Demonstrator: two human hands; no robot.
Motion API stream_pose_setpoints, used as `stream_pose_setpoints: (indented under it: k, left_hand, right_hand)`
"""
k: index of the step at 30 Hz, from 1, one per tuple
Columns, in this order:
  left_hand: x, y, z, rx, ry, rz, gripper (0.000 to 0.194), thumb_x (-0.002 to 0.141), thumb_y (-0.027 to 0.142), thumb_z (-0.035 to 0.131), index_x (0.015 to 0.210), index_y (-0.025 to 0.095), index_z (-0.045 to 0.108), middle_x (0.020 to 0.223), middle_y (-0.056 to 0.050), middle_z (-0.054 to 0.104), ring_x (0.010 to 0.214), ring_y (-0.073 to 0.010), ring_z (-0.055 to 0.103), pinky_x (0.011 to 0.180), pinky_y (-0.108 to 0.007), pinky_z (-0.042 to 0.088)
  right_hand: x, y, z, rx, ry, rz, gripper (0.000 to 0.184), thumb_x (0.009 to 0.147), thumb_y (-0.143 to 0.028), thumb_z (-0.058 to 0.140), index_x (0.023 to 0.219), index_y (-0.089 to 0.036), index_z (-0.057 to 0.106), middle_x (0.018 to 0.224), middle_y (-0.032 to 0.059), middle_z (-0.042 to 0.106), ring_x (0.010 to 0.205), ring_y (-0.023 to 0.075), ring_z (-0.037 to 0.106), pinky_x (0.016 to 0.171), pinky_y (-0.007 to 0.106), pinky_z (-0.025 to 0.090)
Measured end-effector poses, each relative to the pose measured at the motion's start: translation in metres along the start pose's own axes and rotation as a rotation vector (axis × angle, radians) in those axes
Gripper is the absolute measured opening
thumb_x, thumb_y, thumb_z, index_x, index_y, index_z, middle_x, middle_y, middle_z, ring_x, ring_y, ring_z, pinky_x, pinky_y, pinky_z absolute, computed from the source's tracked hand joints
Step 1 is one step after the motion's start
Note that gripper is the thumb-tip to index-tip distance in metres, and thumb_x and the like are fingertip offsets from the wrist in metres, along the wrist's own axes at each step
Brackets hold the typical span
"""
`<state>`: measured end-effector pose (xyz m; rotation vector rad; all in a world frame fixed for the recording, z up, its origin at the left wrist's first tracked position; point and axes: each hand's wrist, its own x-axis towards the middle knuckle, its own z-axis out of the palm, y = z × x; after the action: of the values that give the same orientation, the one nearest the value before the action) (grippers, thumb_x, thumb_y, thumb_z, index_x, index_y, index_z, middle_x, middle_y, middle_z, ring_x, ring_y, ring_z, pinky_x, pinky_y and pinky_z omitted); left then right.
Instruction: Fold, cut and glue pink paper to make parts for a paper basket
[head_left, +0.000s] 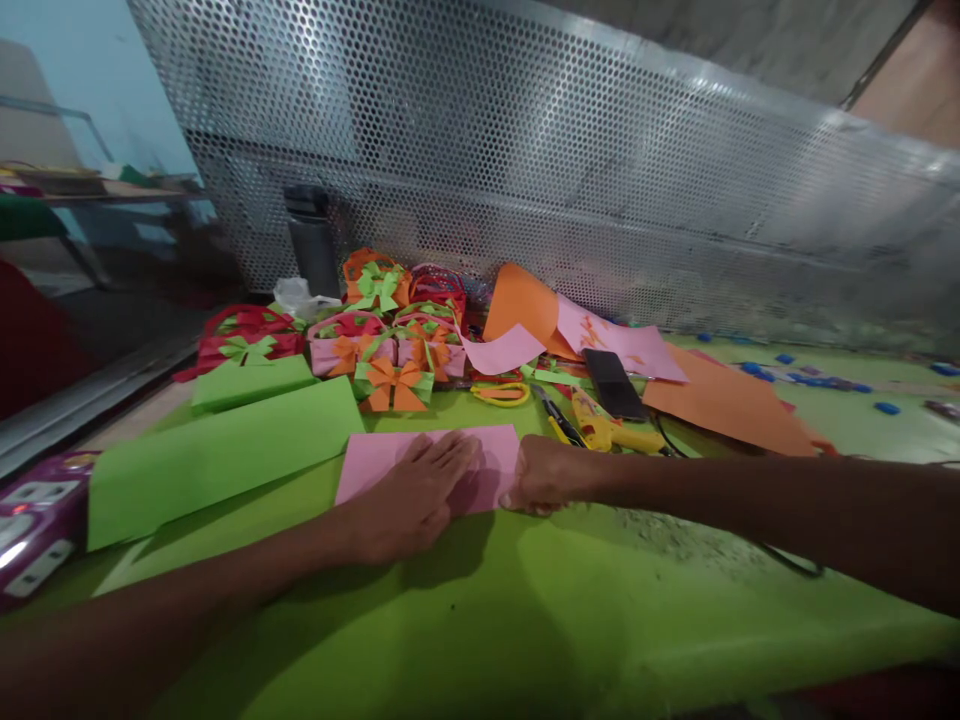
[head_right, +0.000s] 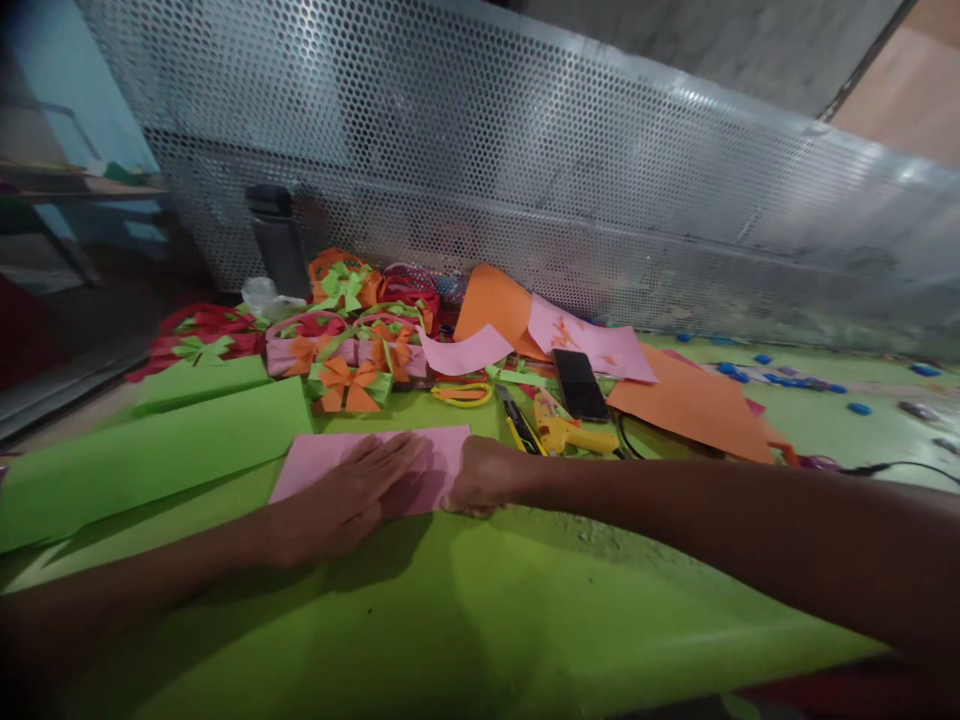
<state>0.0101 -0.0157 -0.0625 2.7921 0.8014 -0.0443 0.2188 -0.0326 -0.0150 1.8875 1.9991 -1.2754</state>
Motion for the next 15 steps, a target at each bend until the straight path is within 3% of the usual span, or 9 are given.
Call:
stream_pose_setpoints:
  k: [9, 15]
  left_hand:
    - [0.0, -0.003, 0.004, -0.039, 0.007, 0.009, 0.066, 0.088, 0.018, 0.033, 0.147, 0.01, 0.005, 0.154, -0.016, 0.007, 0.142, -0.0259, 0.003, 0.113, -0.053, 0.01]
    - [0.0, -0.003, 0.002, -0.078, 0.023, 0.001, 0.07, 0.084, 0.015, 0.035, 0.147, 0.01, 0.005, 0.154, -0.016, 0.007, 0.142, -0.0265, 0.004, 0.113, -0.054, 0.009]
  right_hand:
    - [-0.01, 0.016, -0.002, -0.072, 0.073, 0.217, 0.033, 0.072, -0.02, 0.058, 0.04, -0.017, 0.048, 0.039, -0.0014, 0.049, 0.034, 0.0085, 0.042, 0.035, 0.02, 0.035]
    - [-0.021, 0.016, -0.004, -0.071, 0.105, 0.24, 0.033, 0.072, -0.017, 0.055, 0.04, -0.016, 0.049, 0.04, -0.0007, 0.05, 0.036, 0.0083, 0.045, 0.038, 0.02, 0.038]
